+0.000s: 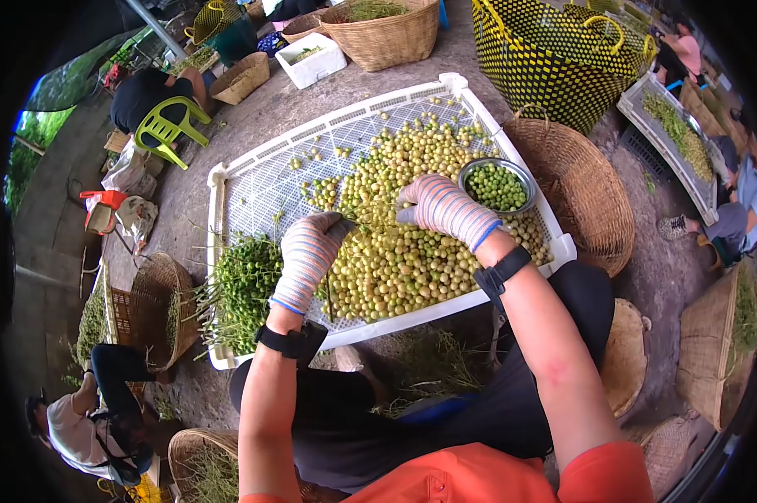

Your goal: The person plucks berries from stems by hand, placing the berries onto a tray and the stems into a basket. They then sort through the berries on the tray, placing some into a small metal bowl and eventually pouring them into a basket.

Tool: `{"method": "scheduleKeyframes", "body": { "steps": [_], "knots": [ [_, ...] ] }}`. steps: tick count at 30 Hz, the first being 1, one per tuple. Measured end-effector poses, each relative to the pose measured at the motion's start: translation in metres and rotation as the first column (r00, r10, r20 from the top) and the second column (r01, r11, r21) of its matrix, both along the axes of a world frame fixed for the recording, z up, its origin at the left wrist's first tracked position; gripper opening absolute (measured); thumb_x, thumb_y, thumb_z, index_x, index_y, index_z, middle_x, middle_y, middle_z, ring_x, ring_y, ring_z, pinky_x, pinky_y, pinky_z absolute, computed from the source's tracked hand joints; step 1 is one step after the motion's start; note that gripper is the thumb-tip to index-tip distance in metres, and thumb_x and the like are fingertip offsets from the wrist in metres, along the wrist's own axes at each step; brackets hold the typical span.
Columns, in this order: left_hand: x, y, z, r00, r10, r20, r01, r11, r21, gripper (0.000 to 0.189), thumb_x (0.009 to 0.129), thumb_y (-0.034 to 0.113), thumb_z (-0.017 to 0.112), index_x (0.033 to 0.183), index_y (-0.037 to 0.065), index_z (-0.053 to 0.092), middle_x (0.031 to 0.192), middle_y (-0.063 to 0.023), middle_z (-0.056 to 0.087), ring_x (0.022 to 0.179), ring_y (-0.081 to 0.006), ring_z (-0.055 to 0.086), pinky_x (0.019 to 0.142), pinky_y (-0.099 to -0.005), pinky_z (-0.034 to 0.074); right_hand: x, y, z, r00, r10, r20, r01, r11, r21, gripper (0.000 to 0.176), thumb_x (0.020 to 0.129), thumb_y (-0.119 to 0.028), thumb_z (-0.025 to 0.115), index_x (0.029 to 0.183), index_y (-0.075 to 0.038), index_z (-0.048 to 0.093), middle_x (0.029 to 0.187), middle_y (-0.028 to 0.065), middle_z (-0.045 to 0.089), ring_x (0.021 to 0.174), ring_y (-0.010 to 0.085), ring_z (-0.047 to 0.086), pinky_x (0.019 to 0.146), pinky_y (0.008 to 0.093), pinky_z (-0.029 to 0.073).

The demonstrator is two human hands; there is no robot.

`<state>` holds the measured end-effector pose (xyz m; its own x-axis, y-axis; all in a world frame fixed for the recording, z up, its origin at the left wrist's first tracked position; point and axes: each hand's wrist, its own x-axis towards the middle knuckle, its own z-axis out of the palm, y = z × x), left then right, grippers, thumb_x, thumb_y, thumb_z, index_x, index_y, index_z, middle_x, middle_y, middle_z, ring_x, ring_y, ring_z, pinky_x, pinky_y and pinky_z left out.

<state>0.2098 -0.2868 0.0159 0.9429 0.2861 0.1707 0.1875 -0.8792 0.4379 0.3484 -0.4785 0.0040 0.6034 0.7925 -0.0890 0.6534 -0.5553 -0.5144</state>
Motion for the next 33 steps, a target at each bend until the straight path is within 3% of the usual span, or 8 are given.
{"method": "scheduleKeyframes", "body": {
  "steps": [5,7,10,18,20,22,25,33],
  "knots": [
    [-0.001,0.001,-0.006,0.999,-0.028,-0.041,0.031,0.997,0.077,0.023,0.08,0.032,0.065,0.087,0.011,0.071,0.078,-0.0121,0.066,0.075,-0.0325,0.063,0.068,-0.0405,0.049,0.004,0.003,-0.001,0.97,-0.125,-0.21,0.082,0.977,-0.199,0.038,0.08,-0.033,0.069,0.107,-0.007,0.066,0.083,0.0129,0.069,0.067,0.0236,0.065,0.065,0.0338,0.053],
    [-0.002,0.005,-0.01,0.996,-0.047,0.071,0.042,0.996,0.075,0.024,0.081,0.033,0.064,0.086,0.011,0.071,0.077,-0.0128,0.066,0.075,-0.0326,0.062,0.068,-0.0401,0.049,0.003,-0.009,0.003,0.72,-0.092,-0.688,0.247,0.96,0.13,0.031,0.079,-0.029,0.073,0.097,-0.005,0.069,0.075,0.0069,0.067,0.058,0.0116,0.061,0.049,0.0253,0.048],
    [-0.002,0.004,-0.007,0.998,-0.045,0.035,0.043,0.998,0.047,0.024,0.081,0.032,0.064,0.086,0.01,0.071,0.077,-0.0129,0.066,0.075,-0.0323,0.063,0.068,-0.0394,0.049,0.009,-0.016,-0.002,0.644,0.027,-0.765,0.297,0.912,0.283,0.032,0.078,-0.026,0.075,0.097,-0.002,0.067,0.076,0.0052,0.067,0.058,0.0118,0.061,0.048,0.0238,0.047],
    [-0.003,0.004,-0.007,0.998,-0.039,0.056,0.038,0.999,0.019,0.023,0.08,0.031,0.065,0.085,0.009,0.07,0.077,-0.0135,0.065,0.075,-0.0327,0.062,0.068,-0.0399,0.049,0.027,-0.014,-0.02,0.617,-0.268,-0.74,0.573,0.798,0.188,0.033,0.084,-0.026,0.068,0.107,-0.002,0.065,0.087,0.0052,0.067,0.073,0.0133,0.061,0.064,0.0278,0.05],
    [0.0,0.001,-0.008,0.997,-0.054,0.056,0.053,0.998,0.018,0.023,0.08,0.031,0.065,0.084,0.008,0.07,0.077,-0.0137,0.065,0.075,-0.0329,0.062,0.068,-0.0402,0.049,0.025,-0.009,-0.035,0.9,-0.002,-0.436,0.24,0.838,0.49,0.034,0.086,-0.026,0.065,0.112,-0.004,0.064,0.099,0.0054,0.066,0.091,0.0153,0.061,0.079,0.0305,0.049],
    [0.001,-0.003,-0.005,0.996,-0.093,0.016,0.093,0.995,0.025,0.026,0.081,0.029,0.066,0.092,0.007,0.071,0.08,-0.0147,0.067,0.073,-0.0298,0.066,0.069,-0.0352,0.051,0.018,-0.006,-0.031,0.897,0.06,-0.437,0.17,0.867,0.469,0.035,0.086,-0.027,0.065,0.115,-0.007,0.063,0.108,0.0054,0.065,0.102,0.0159,0.058,0.088,0.0315,0.047],
    [0.001,-0.004,-0.006,0.995,-0.094,0.027,0.093,0.994,0.053,0.022,0.081,0.028,0.066,0.089,0.007,0.071,0.077,-0.0148,0.066,0.072,-0.0309,0.065,0.066,-0.0359,0.05,-0.002,-0.001,-0.017,0.499,0.352,-0.792,0.274,0.803,0.53,0.037,0.084,-0.027,0.068,0.112,-0.003,0.064,0.105,0.0075,0.065,0.096,0.0154,0.061,0.08,0.0294,0.051],
    [0.001,-0.004,-0.009,0.994,-0.093,0.06,0.087,0.991,0.099,0.022,0.081,0.028,0.066,0.089,0.009,0.071,0.076,-0.0138,0.066,0.072,-0.0311,0.064,0.066,-0.0367,0.05,0.002,0.004,-0.016,0.554,0.146,-0.82,0.395,0.82,0.413,0.026,0.079,-0.02,0.072,0.098,-0.003,0.066,0.086,0.0031,0.065,0.076,0.0127,0.061,0.069,0.0256,0.051]
  ]
}}
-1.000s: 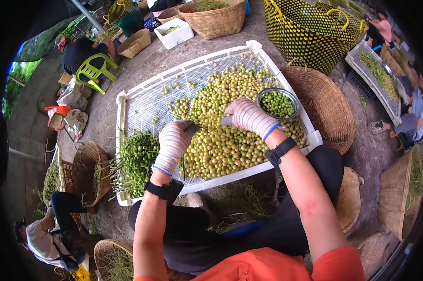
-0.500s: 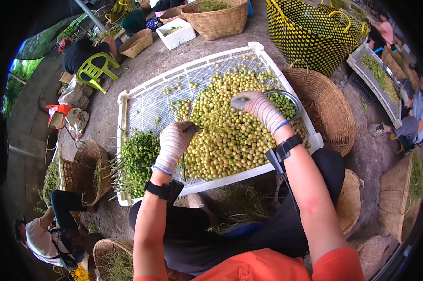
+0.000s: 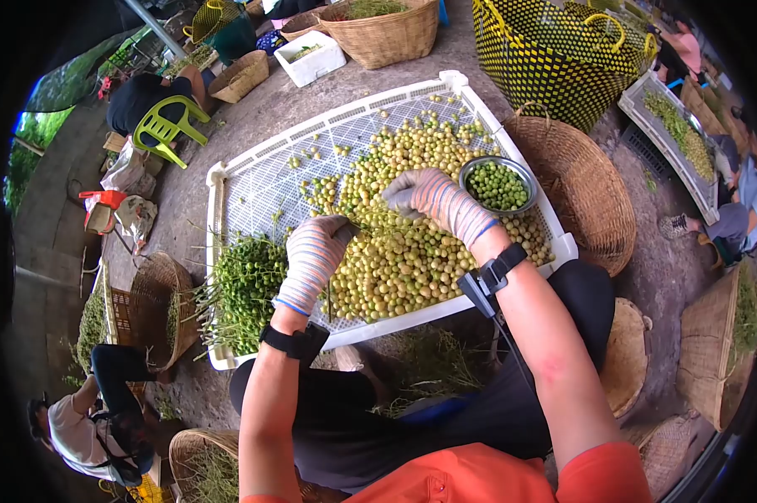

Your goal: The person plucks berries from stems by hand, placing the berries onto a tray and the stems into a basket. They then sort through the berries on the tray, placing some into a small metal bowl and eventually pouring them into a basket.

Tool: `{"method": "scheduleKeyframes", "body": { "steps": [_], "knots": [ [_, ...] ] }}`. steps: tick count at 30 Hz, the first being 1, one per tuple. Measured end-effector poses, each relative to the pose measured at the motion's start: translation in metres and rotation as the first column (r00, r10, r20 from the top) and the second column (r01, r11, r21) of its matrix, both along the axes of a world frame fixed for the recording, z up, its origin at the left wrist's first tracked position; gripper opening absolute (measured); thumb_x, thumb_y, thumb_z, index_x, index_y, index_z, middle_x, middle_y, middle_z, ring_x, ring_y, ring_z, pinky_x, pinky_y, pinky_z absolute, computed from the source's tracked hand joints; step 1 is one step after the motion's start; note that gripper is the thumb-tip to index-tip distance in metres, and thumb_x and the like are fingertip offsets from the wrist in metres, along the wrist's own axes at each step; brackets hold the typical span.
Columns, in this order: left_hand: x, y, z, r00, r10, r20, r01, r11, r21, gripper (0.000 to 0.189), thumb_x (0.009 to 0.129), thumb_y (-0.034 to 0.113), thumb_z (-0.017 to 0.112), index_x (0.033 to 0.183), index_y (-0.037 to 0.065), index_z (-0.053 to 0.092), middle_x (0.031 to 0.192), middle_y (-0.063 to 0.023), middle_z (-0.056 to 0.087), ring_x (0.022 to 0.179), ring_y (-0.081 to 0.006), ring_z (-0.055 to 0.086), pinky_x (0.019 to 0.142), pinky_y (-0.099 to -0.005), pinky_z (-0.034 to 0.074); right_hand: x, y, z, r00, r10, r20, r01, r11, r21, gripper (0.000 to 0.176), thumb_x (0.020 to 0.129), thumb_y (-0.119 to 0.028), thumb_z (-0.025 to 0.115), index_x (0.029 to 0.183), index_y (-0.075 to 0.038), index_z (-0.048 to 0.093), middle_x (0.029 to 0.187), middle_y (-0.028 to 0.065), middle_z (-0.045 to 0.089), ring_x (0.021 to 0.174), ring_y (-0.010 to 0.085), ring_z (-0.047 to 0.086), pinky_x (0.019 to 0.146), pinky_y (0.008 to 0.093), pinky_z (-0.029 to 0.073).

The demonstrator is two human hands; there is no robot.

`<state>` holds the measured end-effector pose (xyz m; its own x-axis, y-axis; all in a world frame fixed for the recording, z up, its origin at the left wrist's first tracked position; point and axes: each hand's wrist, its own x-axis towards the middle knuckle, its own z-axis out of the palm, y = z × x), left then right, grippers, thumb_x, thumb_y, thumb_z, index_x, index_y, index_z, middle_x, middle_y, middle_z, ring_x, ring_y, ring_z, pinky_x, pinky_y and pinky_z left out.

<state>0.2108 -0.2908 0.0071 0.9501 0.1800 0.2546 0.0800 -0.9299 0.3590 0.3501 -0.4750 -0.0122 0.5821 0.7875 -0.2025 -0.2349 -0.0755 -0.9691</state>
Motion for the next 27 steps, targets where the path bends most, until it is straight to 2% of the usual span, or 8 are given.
{"method": "scheduleKeyframes", "body": {
  "steps": [3,5,7,8,9,13,23,27],
  "knots": [
    [0.0,-0.004,0.005,0.996,0.013,-0.092,-0.015,1.0,-0.025,0.021,0.081,0.028,0.066,0.089,0.009,0.071,0.076,-0.0142,0.066,0.072,-0.0314,0.064,0.067,-0.037,0.05,0.009,-0.001,-0.011,0.982,-0.178,-0.061,0.18,0.983,0.033,0.023,0.076,-0.015,0.072,0.095,-0.003,0.065,0.081,0.0024,0.064,0.067,0.0113,0.058,0.065,0.0249,0.049],
    [0.0,-0.003,0.004,0.996,0.029,-0.087,-0.034,0.998,-0.059,0.025,0.081,0.029,0.066,0.091,0.008,0.071,0.077,-0.0148,0.067,0.073,-0.0306,0.065,0.068,-0.0365,0.051,0.019,-0.005,-0.021,0.929,-0.044,-0.366,0.184,0.916,0.357,0.019,0.075,-0.011,0.071,0.092,-0.005,0.065,0.074,0.0012,0.062,0.063,0.0105,0.056,0.059,0.0251,0.049],
    [-0.001,0.001,-0.001,0.998,0.042,-0.05,-0.045,0.997,-0.059,0.027,0.081,0.03,0.066,0.092,0.006,0.071,0.078,-0.0153,0.067,0.073,-0.0301,0.066,0.069,-0.0361,0.051,0.019,-0.007,-0.02,0.952,-0.216,-0.217,0.241,0.966,0.097,0.03,0.076,-0.012,0.07,0.104,-0.004,0.063,0.083,0.0057,0.064,0.067,0.0154,0.059,0.064,0.029,0.051],
    [0.0,0.003,-0.004,0.998,0.054,-0.014,-0.055,0.997,-0.058,0.029,0.081,0.031,0.067,0.093,0.005,0.071,0.079,-0.0158,0.067,0.073,-0.0296,0.066,0.069,-0.0357,0.051,0.015,-0.005,-0.021,0.928,-0.145,0.342,0.179,0.981,-0.072,0.036,0.076,-0.012,0.07,0.111,-0.006,0.061,0.09,0.0084,0.065,0.074,0.0184,0.061,0.07,0.0301,0.051],
    [0.001,0.002,-0.003,0.999,0.053,-0.014,-0.053,0.997,-0.057,0.029,0.081,0.031,0.067,0.093,0.005,0.071,0.079,-0.0158,0.067,0.073,-0.0296,0.066,0.069,-0.0357,0.051,0.009,-0.003,-0.02,0.631,0.061,0.773,0.212,0.946,-0.247,0.043,0.077,-0.012,0.069,0.118,-0.008,0.059,0.097,0.0112,0.065,0.081,0.0213,0.062,0.077,0.0312,0.052],
    [0.002,-0.001,0.0,0.995,0.068,-0.075,-0.074,0.994,-0.081,0.031,0.081,0.032,0.068,0.095,0.004,0.07,0.079,-0.0165,0.068,0.074,-0.0291,0.067,0.07,-0.0351,0.051,-0.011,0.01,-0.01,0.803,0.221,0.553,-0.115,0.969,-0.22,0.058,0.072,-0.016,0.076,0.126,-0.012,0.055,0.12,0.0125,0.061,0.108,0.0166,0.057,0.094,0.0291,0.044],
    [0.005,0.004,-0.006,0.992,0.104,-0.068,-0.109,0.992,-0.067,0.032,0.08,0.034,0.067,0.095,0.006,0.071,0.077,-0.0158,0.067,0.072,-0.0305,0.066,0.068,-0.036,0.051,-0.016,0.019,-0.011,0.768,0.141,0.624,-0.025,0.981,-0.191,0.029,0.078,-0.025,0.071,0.103,-0.012,0.07,0.095,0.0114,0.07,0.086,0.0224,0.066,0.08,0.0329,0.051],
    [0.006,-0.003,0.006,0.967,0.109,-0.23,-0.122,0.991,-0.046,0.032,0.081,0.036,0.066,0.096,0.008,0.071,0.078,-0.0145,0.068,0.074,-0.0299,0.066,0.071,-0.0356,0.051,-0.025,0.02,0.031,0.551,0.488,0.677,0.225,0.695,-0.683,0.035,0.082,-0.039,0.06,0.1,-0.011,0.07,0.092,0.0149,0.068,0.088,0.03,0.065,0.082,0.0379,0.05]
  ]
}}
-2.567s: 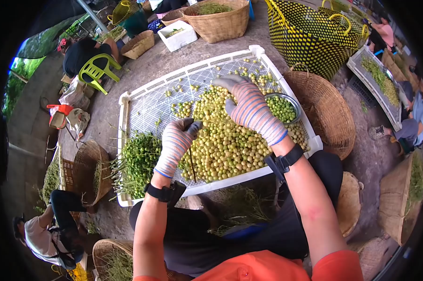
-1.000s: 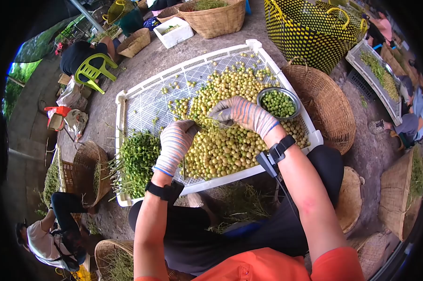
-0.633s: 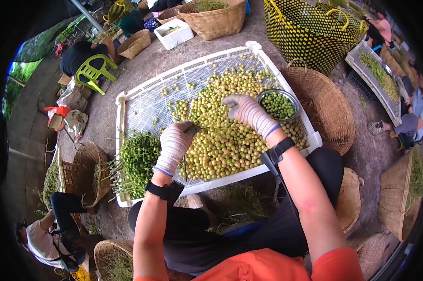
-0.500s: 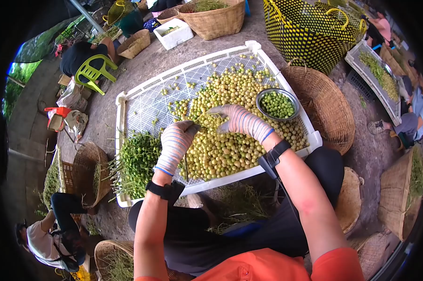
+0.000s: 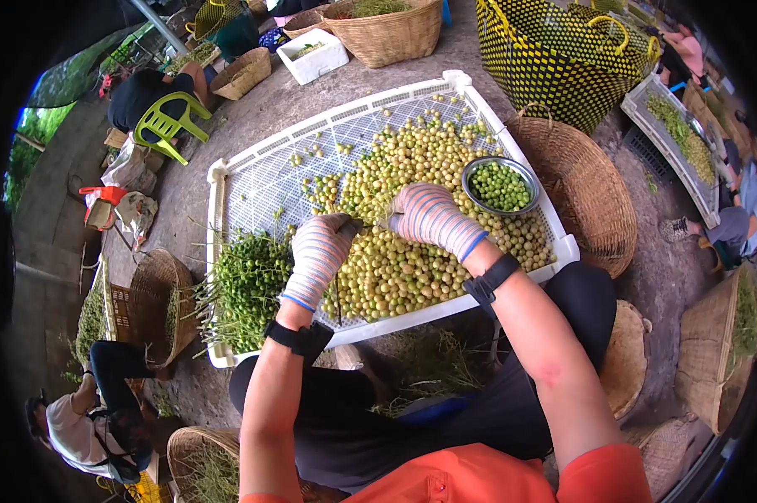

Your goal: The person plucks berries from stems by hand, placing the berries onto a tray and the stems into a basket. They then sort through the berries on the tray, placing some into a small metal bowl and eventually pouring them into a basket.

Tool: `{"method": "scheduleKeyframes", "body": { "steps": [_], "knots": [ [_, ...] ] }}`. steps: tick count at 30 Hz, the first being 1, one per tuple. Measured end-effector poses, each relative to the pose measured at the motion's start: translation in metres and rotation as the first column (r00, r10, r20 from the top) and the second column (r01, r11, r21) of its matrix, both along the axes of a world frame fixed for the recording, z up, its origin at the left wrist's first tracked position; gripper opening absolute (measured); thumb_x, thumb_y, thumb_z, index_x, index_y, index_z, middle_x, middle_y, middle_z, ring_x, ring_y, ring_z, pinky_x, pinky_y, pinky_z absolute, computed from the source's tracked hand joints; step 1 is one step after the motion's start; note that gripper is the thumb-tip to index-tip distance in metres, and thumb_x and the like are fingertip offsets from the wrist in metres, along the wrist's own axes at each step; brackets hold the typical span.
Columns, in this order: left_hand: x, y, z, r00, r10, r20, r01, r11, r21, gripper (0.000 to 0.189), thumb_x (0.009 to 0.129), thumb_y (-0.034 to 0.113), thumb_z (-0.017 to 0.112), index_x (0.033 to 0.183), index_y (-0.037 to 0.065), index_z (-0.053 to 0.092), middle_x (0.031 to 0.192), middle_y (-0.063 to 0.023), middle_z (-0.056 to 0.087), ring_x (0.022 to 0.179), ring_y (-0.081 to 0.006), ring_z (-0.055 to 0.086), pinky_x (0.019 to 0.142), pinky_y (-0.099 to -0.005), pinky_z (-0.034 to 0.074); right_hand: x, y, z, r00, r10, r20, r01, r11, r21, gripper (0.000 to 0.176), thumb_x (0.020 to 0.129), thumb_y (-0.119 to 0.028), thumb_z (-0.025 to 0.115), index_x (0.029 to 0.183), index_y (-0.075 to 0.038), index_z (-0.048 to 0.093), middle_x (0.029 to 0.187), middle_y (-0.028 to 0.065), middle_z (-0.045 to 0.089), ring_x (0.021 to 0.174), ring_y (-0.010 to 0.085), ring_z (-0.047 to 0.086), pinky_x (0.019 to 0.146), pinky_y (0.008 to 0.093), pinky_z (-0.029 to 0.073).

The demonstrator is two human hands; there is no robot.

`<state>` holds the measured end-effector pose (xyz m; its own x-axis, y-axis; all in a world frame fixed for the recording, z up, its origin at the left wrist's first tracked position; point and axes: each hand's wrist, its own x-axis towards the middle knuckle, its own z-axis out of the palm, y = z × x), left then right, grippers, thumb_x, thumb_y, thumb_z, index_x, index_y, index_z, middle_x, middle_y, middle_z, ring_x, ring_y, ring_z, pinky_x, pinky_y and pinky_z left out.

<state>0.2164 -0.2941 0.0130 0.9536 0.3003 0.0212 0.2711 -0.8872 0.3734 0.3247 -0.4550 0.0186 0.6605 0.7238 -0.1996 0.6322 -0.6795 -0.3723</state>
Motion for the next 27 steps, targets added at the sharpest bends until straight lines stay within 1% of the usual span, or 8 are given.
{"method": "scheduleKeyframes", "body": {
  "steps": [2,4,10,15,18,19,26,27],
  "knots": [
    [0.0,0.001,-0.001,0.998,0.061,0.003,-0.061,0.998,-0.01,0.033,0.082,0.037,0.065,0.098,0.009,0.071,0.081,-0.0133,0.069,0.078,-0.0288,0.067,0.075,-0.0352,0.05,0.003,-0.003,0.001,0.998,-0.038,0.055,0.045,0.989,-0.138,0.037,0.082,-0.042,0.058,0.1,-0.012,0.07,0.092,0.016,0.068,0.088,0.0316,0.064,0.083,0.0392,0.05],
    [0.0,0.005,0.0,0.996,0.085,-0.009,-0.085,0.996,-0.03,0.033,0.082,0.037,0.065,0.098,0.009,0.071,0.082,-0.0133,0.069,0.079,-0.0283,0.067,0.076,-0.0351,0.05,0.013,-0.014,-0.014,0.984,-0.077,-0.163,0.089,0.994,0.07,0.038,0.081,-0.042,0.059,0.099,-0.01,0.07,0.092,0.0168,0.067,0.089,0.0308,0.064,0.083,0.0386,0.049],
    [0.002,0.009,-0.005,0.988,0.154,-0.019,-0.155,0.986,-0.053,0.032,0.082,0.038,0.063,0.094,0.01,0.071,0.078,-0.0132,0.068,0.077,-0.0292,0.065,0.074,-0.0373,0.049,0.012,-0.02,-0.024,0.969,0.021,-0.245,0.066,0.937,0.344,0.046,0.073,-0.017,0.07,0.117,-0.008,0.062,0.108,0.0109,0.067,0.092,0.0246,0.066,0.083,0.0345,0.05],
    [0.003,0.011,-0.011,0.988,0.15,0.017,-0.149,0.986,-0.072,0.032,0.083,0.04,0.062,0.09,0.01,0.071,0.074,-0.014,0.066,0.074,-0.0313,0.064,0.07,-0.0392,0.049,0.011,-0.012,-0.022,0.812,-0.123,-0.57,0.287,0.935,0.208,0.034,0.078,-0.028,0.069,0.105,-0.007,0.068,0.082,0.0084,0.07,0.073,0.0194,0.065,0.07,0.0314,0.052],
    [0.001,0.013,-0.011,0.986,0.167,0.01,-0.165,0.979,-0.121,0.032,0.083,0.039,0.062,0.09,0.01,0.071,0.074,-0.014,0.066,0.074,-0.0312,0.064,0.072,-0.0394,0.049,0.017,-0.011,-0.024,0.87,-0.368,-0.327,0.436,0.885,0.164,0.032,0.079,-0.034,0.069,0.097,-0.008,0.071,0.07,0.006,0.068,0.059,0.0148,0.061,0.058,0.0287,0.051],
    [0.001,0.009,-0.007,0.985,0.17,-0.026,-0.172,0.975,-0.138,0.032,0.083,0.039,0.062,0.091,0.01,0.071,0.074,-0.0141,0.066,0.075,-0.0312,0.064,0.072,-0.0393,0.049,0.017,-0.01,-0.023,0.776,-0.314,-0.546,0.461,0.875,0.151,0.037,0.078,-0.039,0.068,0.094,-0.006,0.071,0.073,0.0052,0.069,0.052,0.012,0.058,0.05,0.0274,0.048],
    [0.002,0.014,-0.009,0.972,0.223,-0.076,-0.235,0.934,-0.269,0.034,0.083,0.039,0.061,0.091,0.008,0.072,0.071,-0.0122,0.067,0.073,-0.0284,0.065,0.074,-0.0367,0.049,0.027,-0.028,-0.031,0.475,-0.074,-0.877,0.773,0.511,0.376,0.027,0.077,-0.026,0.073,0.09,-0.003,0.067,0.074,0.0038,0.067,0.048,0.0097,0.054,0.042,0.0227,0.042],
    [0.003,0.013,-0.01,0.967,0.24,-0.092,-0.256,0.922,-0.29,0.034,0.083,0.039,0.061,0.091,0.008,0.072,0.07,-0.0114,0.067,0.073,-0.0274,0.066,0.074,-0.036,0.049,0.026,-0.029,-0.03,0.485,-0.032,-0.874,0.728,0.569,0.383,0.032,0.077,-0.027,0.074,0.097,-0.002,0.066,0.076,0.003,0.066,0.049,0.0098,0.054,0.042,0.0208,0.041]
  ]
}}
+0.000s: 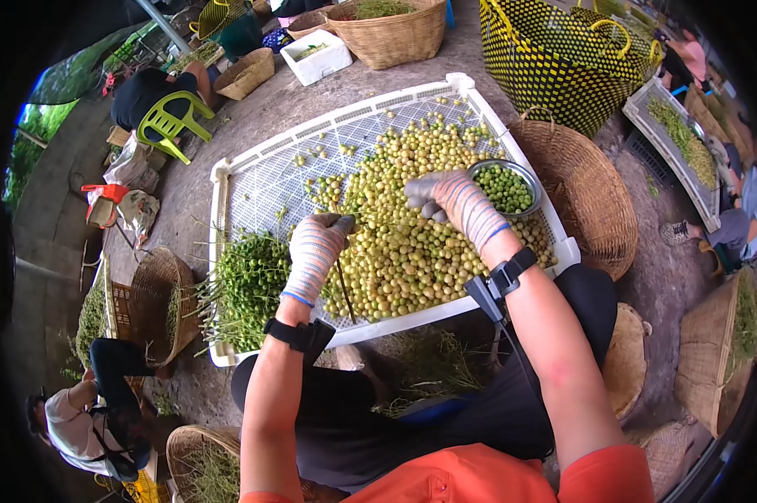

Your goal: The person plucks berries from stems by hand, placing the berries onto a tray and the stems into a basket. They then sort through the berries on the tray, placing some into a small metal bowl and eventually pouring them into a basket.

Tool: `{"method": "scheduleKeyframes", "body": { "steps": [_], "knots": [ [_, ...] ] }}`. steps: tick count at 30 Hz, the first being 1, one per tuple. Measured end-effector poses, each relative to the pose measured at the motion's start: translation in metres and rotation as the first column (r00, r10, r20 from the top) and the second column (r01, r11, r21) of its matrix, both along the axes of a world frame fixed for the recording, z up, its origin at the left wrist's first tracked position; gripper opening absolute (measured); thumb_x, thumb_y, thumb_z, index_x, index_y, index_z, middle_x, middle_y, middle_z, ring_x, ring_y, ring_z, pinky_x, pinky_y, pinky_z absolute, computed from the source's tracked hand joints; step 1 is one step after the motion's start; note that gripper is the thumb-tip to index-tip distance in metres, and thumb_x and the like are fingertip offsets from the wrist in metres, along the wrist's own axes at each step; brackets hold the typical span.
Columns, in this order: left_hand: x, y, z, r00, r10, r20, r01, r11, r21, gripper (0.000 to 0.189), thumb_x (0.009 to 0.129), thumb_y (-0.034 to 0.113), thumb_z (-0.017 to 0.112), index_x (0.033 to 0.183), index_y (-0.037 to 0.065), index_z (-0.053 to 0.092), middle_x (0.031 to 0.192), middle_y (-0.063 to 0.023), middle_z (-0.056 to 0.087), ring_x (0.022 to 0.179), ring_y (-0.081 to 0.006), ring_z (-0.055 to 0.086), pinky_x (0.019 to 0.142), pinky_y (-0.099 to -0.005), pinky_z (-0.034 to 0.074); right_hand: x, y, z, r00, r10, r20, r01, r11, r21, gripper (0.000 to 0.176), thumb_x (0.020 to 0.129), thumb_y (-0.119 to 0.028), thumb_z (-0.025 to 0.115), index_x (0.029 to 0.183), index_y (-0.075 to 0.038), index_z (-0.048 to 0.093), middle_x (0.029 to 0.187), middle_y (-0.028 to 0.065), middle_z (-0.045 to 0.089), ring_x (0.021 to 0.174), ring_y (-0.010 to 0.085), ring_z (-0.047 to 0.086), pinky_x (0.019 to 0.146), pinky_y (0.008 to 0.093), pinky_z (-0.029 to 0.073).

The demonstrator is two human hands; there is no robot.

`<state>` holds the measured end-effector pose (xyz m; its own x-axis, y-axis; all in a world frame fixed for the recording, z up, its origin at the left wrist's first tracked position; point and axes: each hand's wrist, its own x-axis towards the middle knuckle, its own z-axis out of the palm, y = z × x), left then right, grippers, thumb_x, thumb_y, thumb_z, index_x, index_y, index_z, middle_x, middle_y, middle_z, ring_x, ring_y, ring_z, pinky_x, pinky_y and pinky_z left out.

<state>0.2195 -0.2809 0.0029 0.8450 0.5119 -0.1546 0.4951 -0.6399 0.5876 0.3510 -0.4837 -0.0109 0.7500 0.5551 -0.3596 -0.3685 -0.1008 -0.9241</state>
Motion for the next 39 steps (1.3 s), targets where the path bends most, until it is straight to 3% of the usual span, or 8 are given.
{"method": "scheduleKeyframes", "body": {
  "steps": [5,12,25,27,30,35,37,39],
  "knots": [
    [0.001,-0.004,-0.003,0.998,0.029,0.056,-0.023,0.994,-0.105,0.027,0.086,0.032,0.063,0.089,0.006,0.072,0.061,-0.0036,0.064,0.049,-0.0096,0.056,0.052,-0.0256,0.045,-0.035,0.027,0.003,0.924,0.339,0.176,-0.288,0.921,-0.262,0.042,0.076,-0.034,0.075,0.102,-0.002,0.067,0.067,0.0032,0.063,0.051,0.0092,0.055,0.046,0.0241,0.044],
    [0.001,-0.004,-0.007,0.998,0.026,0.062,-0.023,0.999,-0.048,0.028,0.085,0.033,0.064,0.089,0.007,0.073,0.063,-0.0043,0.066,0.052,-0.0094,0.057,0.054,-0.026,0.046,-0.025,0.038,-0.004,0.847,0.207,0.49,0.081,0.86,-0.503,0.04,0.08,-0.042,0.066,0.087,-0.003,0.07,0.067,0.0103,0.067,0.058,0.0202,0.062,0.064,0.0336,0.051],
    [0.005,-0.01,0.0,0.98,0.169,0.1,-0.078,0.803,-0.591,0.027,0.087,0.024,0.065,0.088,-0.003,0.066,0.062,-0.0052,0.063,0.045,-0.0088,0.05,0.04,-0.0233,0.037,-0.045,0.049,-0.001,0.577,0.303,0.759,0.02,0.923,-0.384,0.032,0.076,-0.034,0.071,0.094,-0.008,0.069,0.084,0.0117,0.068,0.074,0.024,0.065,0.07,0.0352,0.051],
    [0.004,-0.007,0.0,0.964,0.204,0.172,-0.032,0.73,-0.683,0.025,0.087,0.023,0.065,0.09,-0.002,0.066,0.063,-0.0046,0.064,0.043,-0.0086,0.049,0.039,-0.0222,0.035,-0.044,0.05,-0.004,0.695,-0.032,0.719,0.07,0.997,-0.023,0.027,0.078,-0.031,0.069,0.086,-0.005,0.07,0.071,0.0083,0.068,0.061,0.015,0.062,0.06,0.0293,0.049],
    [-0.001,0.0,0.004,0.961,0.226,0.161,-0.05,0.713,-0.7,0.025,0.087,0.024,0.064,0.086,-0.001,0.068,0.06,-0.0018,0.061,0.04,-0.0081,0.043,0.038,-0.0219,0.031,-0.043,0.032,0.028,0.925,0.263,0.275,-0.222,0.96,-0.17,0.032,0.081,-0.033,0.067,0.094,-0.004,0.069,0.077,0.0073,0.069,0.059,0.0116,0.062,0.052,0.0246,0.048],
    [-0.001,0.003,0.007,0.955,0.218,0.203,0.012,0.653,-0.757,0.027,0.09,0.025,0.06,0.086,0.001,0.07,0.056,0.0027,0.055,0.038,-0.007,0.039,0.039,-0.021,0.028,-0.049,0.033,0.006,0.78,0.616,0.108,-0.462,0.684,-0.564,0.038,0.084,-0.036,0.065,0.107,-0.006,0.063,0.079,0.0041,0.065,0.057,0.0131,0.061,0.048,0.0237,0.046],
    [-0.002,0.001,0.007,0.954,0.208,0.214,0.041,0.617,-0.786,0.027,0.09,0.025,0.06,0.087,0.001,0.069,0.056,0.0029,0.055,0.039,-0.0069,0.039,0.039,-0.0208,0.028,-0.052,0.034,-0.019,0.909,0.395,-0.13,-0.395,0.918,0.031,0.039,0.083,-0.036,0.068,0.11,-0.009,0.061,0.09,0.0029,0.065,0.064,0.0125,0.062,0.05,0.0227,0.046],
    [-0.003,-0.001,0.008,0.954,0.202,0.222,0.065,0.582,-0.81,0.027,0.091,0.025,0.059,0.087,0.0,0.069,0.057,0.0031,0.055,0.039,-0.0068,0.039,0.039,-0.0207,0.028,-0.051,0.038,-0.029,0.901,0.375,-0.217,-0.339,0.922,0.185,0.04,0.082,-0.034,0.07,0.112,-0.01,0.06,0.096,0.0011,0.064,0.068,0.0113,0.062,0.051,0.0222,0.045]
  ]
}}
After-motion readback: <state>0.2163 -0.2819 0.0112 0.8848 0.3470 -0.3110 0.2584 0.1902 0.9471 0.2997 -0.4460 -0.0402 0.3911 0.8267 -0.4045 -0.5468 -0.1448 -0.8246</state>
